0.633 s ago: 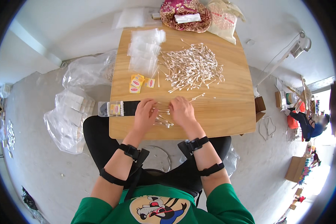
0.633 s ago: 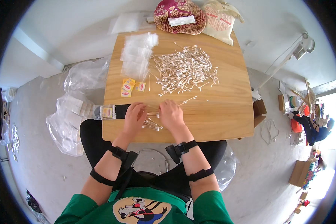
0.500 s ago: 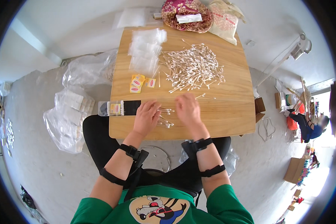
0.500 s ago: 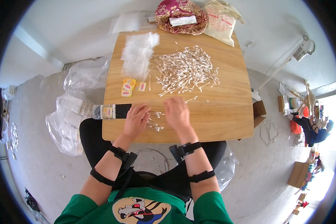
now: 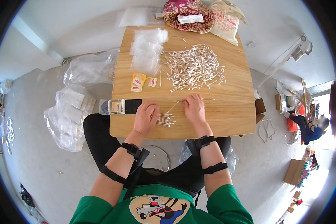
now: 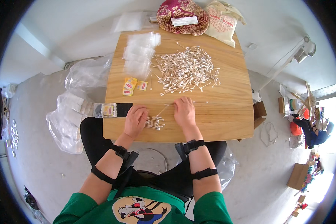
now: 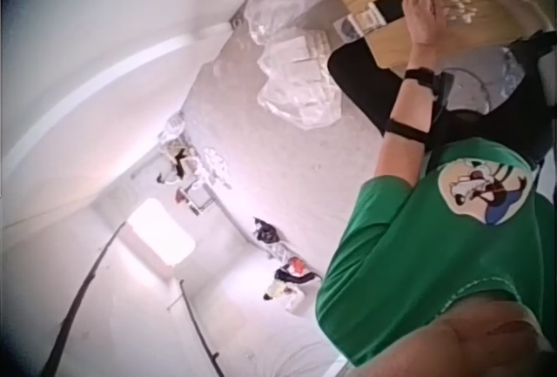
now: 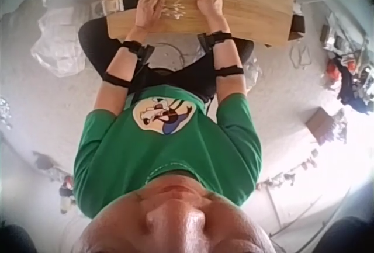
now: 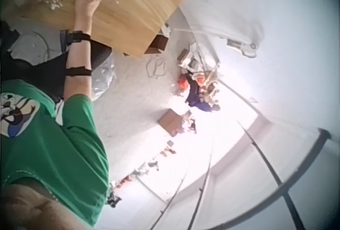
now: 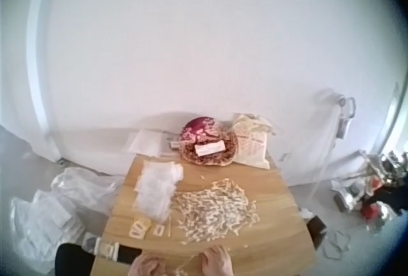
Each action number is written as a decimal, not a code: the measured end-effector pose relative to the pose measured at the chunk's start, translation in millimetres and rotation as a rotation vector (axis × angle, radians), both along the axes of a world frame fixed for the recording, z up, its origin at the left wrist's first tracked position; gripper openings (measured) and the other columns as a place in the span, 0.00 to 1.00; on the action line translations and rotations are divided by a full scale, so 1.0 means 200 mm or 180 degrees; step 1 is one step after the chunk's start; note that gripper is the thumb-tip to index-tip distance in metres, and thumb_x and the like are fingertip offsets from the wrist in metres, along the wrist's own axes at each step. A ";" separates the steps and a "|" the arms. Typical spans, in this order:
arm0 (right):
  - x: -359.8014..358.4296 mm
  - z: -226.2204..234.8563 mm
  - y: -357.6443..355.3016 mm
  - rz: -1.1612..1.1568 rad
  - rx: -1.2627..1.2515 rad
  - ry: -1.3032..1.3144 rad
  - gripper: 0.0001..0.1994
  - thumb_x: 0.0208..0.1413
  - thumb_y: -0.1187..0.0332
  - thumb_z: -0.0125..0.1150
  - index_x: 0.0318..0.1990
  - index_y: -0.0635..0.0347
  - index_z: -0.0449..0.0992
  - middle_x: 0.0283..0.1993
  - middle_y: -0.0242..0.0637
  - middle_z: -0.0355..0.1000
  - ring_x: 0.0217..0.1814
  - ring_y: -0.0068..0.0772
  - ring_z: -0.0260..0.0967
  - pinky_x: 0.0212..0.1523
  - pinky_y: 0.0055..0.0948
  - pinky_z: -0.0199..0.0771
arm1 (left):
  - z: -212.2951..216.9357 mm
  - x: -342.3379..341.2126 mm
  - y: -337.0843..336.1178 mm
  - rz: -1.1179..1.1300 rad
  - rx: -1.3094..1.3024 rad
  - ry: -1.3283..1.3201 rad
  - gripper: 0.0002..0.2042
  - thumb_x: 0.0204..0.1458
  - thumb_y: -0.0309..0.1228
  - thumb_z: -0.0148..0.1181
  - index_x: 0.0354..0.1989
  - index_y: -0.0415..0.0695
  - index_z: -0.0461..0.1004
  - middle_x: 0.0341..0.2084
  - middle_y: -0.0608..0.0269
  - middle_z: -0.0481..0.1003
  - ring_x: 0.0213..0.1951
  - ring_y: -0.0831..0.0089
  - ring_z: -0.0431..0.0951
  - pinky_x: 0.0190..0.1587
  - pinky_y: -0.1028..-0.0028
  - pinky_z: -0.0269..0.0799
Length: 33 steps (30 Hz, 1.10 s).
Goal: Manually aligning and packaging cotton swabs into small plastic bags.
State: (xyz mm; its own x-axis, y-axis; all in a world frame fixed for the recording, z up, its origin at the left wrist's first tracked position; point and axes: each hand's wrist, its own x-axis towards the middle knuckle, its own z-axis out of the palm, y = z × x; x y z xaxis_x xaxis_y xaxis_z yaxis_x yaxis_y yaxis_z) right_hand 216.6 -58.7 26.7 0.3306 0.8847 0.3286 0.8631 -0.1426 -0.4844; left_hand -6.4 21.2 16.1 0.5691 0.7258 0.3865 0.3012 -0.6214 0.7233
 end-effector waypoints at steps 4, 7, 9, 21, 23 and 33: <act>-0.16 -0.02 0.04 0.0258 0.0112 0.0312 0.06 0.49 0.78 0.60 0.34 0.58 0.78 0.38 0.41 0.73 0.46 0.49 0.69 0.47 0.41 0.73 | -0.04 0.00 0.01 0.0140 0.0099 0.0055 0.10 0.57 0.31 0.58 0.44 0.40 0.77 0.45 0.54 0.76 0.49 0.54 0.75 0.55 0.59 0.68; -0.15 -0.01 0.03 0.0253 0.0151 0.0698 0.08 0.49 0.78 0.61 0.36 0.58 0.79 0.42 0.42 0.75 0.47 0.51 0.70 0.51 0.42 0.72 | -0.02 0.02 0.00 0.0168 0.0193 0.0140 0.11 0.57 0.30 0.58 0.46 0.41 0.77 0.46 0.54 0.76 0.50 0.53 0.75 0.54 0.59 0.68; -0.04 -0.01 0.01 -0.0383 0.0304 0.0137 0.09 0.48 0.77 0.62 0.38 0.56 0.79 0.44 0.41 0.75 0.50 0.50 0.70 0.53 0.43 0.71 | 0.00 0.02 0.00 0.0153 0.0234 0.0152 0.11 0.57 0.30 0.58 0.46 0.42 0.77 0.46 0.55 0.76 0.50 0.53 0.75 0.54 0.59 0.69; 0.27 -0.06 -0.16 -0.0696 -0.0014 0.0017 0.04 0.48 0.76 0.62 0.33 0.59 0.78 0.36 0.42 0.73 0.45 0.50 0.69 0.48 0.43 0.69 | 0.02 0.00 0.01 0.0152 -0.1305 -0.0834 0.16 0.68 0.37 0.47 0.49 0.37 0.75 0.49 0.53 0.76 0.51 0.59 0.75 0.56 0.69 0.68; 0.15 -0.04 -0.09 -0.0339 0.0100 0.0180 0.03 0.49 0.77 0.62 0.32 0.59 0.78 0.35 0.43 0.73 0.43 0.50 0.69 0.46 0.44 0.70 | 0.03 0.01 0.02 0.0168 -0.1385 -0.0903 0.17 0.68 0.38 0.46 0.49 0.37 0.75 0.50 0.52 0.75 0.52 0.59 0.74 0.57 0.69 0.67; -0.12 0.02 0.09 0.0769 -0.0407 0.0633 0.10 0.47 0.82 0.57 0.35 0.60 0.80 0.38 0.41 0.75 0.45 0.50 0.72 0.47 0.41 0.73 | -0.10 0.11 0.05 0.0030 -0.2184 -0.1426 0.23 0.71 0.43 0.40 0.56 0.34 0.71 0.55 0.55 0.72 0.59 0.67 0.69 0.65 0.70 0.59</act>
State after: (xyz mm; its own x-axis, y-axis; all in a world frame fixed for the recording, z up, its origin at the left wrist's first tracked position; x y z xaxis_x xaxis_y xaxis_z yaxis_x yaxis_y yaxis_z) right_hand 192.4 -40.8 31.6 0.1528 0.9752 0.1599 0.7698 -0.0160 -0.6380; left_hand 16.2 31.0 -3.4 0.4589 0.8874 0.0440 -0.1037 0.0043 0.9946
